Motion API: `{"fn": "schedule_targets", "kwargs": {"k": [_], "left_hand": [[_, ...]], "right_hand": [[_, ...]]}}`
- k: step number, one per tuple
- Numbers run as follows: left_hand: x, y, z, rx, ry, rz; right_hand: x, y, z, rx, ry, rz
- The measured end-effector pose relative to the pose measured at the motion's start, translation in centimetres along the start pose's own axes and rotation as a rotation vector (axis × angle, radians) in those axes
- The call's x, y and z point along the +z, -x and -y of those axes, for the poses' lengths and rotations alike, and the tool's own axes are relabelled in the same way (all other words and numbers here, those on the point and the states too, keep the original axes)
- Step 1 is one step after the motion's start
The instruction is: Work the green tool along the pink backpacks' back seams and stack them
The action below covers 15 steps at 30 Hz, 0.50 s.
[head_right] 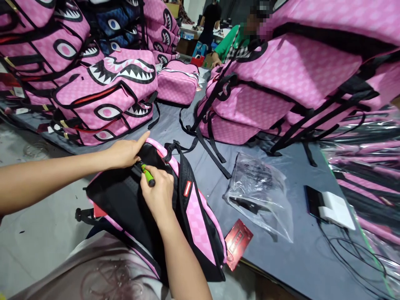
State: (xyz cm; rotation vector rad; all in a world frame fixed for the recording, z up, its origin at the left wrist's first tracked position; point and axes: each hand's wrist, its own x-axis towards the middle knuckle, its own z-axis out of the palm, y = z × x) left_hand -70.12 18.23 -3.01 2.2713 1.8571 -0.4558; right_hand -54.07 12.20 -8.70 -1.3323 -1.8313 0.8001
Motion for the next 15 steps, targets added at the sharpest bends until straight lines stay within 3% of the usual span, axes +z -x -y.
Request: {"fn": "schedule_targets", "kwargs": {"k": [6,15], "left_hand": [[0.0,-0.3,0.2,0.010,0.027,0.012],[0.7,-0.9,0.7,0.034,0.047,-0.007]], "right_hand": [[-0.6,-0.5,-1.1,0.036,-0.227,0.168],[-0.3,-0.9,-1.6,-0.017,-0.203,0.152]]}}
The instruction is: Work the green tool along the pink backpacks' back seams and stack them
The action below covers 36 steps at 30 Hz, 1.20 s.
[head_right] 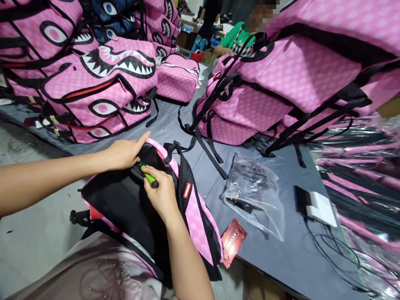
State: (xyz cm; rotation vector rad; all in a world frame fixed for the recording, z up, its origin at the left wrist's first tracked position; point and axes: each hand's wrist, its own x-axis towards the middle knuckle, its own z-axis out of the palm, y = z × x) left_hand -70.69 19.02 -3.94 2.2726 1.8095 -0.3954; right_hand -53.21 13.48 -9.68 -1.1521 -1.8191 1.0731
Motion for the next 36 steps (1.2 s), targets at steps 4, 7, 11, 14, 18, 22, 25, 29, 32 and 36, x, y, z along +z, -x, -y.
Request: {"fn": "schedule_targets", "kwargs": {"k": [4,7,11,14,18,22,25,29,32,36], "left_hand": [[0.0,0.0,0.0,-0.012,-0.004,0.008],[0.0,-0.1,0.0,-0.013,-0.002,0.006],[0.1,-0.1,0.1,-0.012,-0.002,0.005],[0.2,-0.1,0.1,-0.014,-0.006,0.007],[0.1,0.0,0.1,-0.016,-0.015,0.009],[0.0,0.0,0.1,-0.017,-0.010,0.007],[0.0,0.0,0.1,-0.014,-0.007,0.002],[0.2,-0.1,0.2,-0.015,-0.001,0.003],[0.2,-0.1,0.2,-0.013,0.004,0.009],[0.2,-0.1,0.2,-0.015,0.011,0.010]], "right_hand": [[-0.2,-0.2,0.3,-0.035,0.046,0.010],[-0.4,-0.3,0.6,-0.023,0.139,0.009],[-0.1,-0.2,0.8,0.008,0.083,-0.013],[0.3,0.0,1.1,0.059,0.139,-0.051],[0.8,0.2,1.6,0.050,0.162,-0.112],[0.8,0.4,1.7,0.092,0.225,-0.118],[0.5,0.3,1.2,0.057,0.091,-0.063],[0.0,0.0,0.5,0.070,-0.068,0.024],[-0.1,-0.1,0.5,0.043,-0.069,0.020],[0.0,-0.1,0.9,0.045,0.096,0.008]]}}
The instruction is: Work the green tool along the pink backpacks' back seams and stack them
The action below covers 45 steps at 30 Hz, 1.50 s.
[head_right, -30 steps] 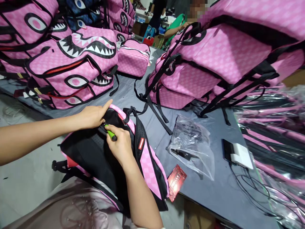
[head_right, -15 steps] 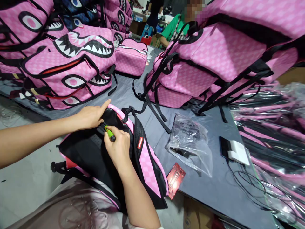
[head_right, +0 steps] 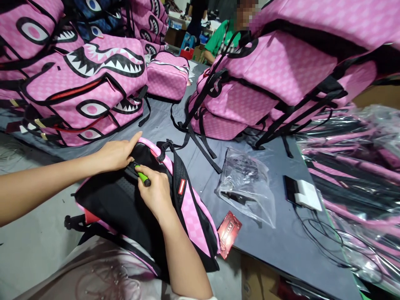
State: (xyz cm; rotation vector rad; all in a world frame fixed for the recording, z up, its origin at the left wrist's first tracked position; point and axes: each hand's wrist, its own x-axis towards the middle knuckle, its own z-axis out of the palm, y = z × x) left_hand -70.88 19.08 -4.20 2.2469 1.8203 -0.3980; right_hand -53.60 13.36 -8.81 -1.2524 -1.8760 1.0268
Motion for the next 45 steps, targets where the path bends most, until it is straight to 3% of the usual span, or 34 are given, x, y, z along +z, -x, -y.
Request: {"fn": "schedule_targets", "kwargs": {"k": [5,22,25,31,39,42,45], "left_hand": [[0.2,0.0,0.1,-0.011,-0.009,-0.011],[0.2,0.0,0.3,0.004,-0.005,-0.023],[0.2,0.1,0.2,0.007,-0.005,-0.026],[0.1,0.1,0.2,-0.009,-0.022,-0.027],[0.8,0.4,2.1,0.063,-0.040,-0.062],[1.4,-0.8,3.2,0.097,-0.058,-0.090],[1.3,-1.5,3.2,0.113,-0.027,-0.092]], "right_hand": [[0.1,0.0,0.3,-0.038,0.011,0.009],[0.6,0.1,1.2,0.116,0.151,-0.101],[0.9,0.0,1.3,0.100,0.047,-0.101],[1.1,0.0,1.3,0.081,0.105,-0.147],[2.1,-0.3,3.0,0.100,0.205,-0.147],[0.7,-0.5,3.6,0.107,0.290,-0.149],[-3.5,1.3,3.6,-0.006,0.204,-0.305]]}}
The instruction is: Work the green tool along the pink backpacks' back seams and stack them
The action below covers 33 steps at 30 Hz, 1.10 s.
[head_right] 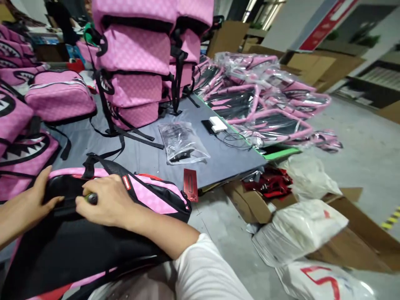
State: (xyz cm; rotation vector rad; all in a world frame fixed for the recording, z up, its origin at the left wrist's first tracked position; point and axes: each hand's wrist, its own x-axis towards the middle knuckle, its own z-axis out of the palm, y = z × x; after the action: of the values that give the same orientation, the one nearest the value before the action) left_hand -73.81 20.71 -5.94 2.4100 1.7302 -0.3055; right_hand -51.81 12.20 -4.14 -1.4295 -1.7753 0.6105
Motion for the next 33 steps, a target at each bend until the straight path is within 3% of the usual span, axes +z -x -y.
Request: {"fn": "schedule_targets", "kwargs": {"k": [3,5,6,8,11,13,17,21,33], "left_hand": [[-0.4,0.4,-0.7,-0.036,0.006,0.005],[-0.6,0.5,-1.0,-0.041,0.000,0.010],[-0.5,0.4,-1.0,-0.039,0.001,0.009],[-0.4,0.0,-0.8,-0.021,0.009,0.015],[-0.2,-0.8,-0.6,-0.071,-0.017,0.063],[-0.3,-1.1,-0.7,-0.121,-0.049,0.107],[-1.1,-0.9,-1.5,-0.172,-0.090,0.140],[-1.6,-0.4,-2.0,-0.179,-0.097,0.124],[-0.9,-0.3,-1.2,-0.126,-0.061,0.058]], "right_hand": [[-6.2,1.6,-3.6,0.045,-0.046,-0.330],[-10.2,2.5,-8.2,0.241,0.173,-0.488],[-11.8,2.8,-10.9,0.396,0.331,-0.481],[-14.2,3.2,-16.5,0.762,0.600,-0.281],[-15.3,3.0,-22.9,0.882,0.641,-0.190],[-14.7,2.4,-25.3,0.881,0.630,-0.172],[-12.8,0.8,-26.9,0.902,0.623,-0.117],[-12.4,0.4,-27.1,0.923,0.629,-0.104],[-16.8,4.2,-27.7,1.030,0.376,-0.300]]}}
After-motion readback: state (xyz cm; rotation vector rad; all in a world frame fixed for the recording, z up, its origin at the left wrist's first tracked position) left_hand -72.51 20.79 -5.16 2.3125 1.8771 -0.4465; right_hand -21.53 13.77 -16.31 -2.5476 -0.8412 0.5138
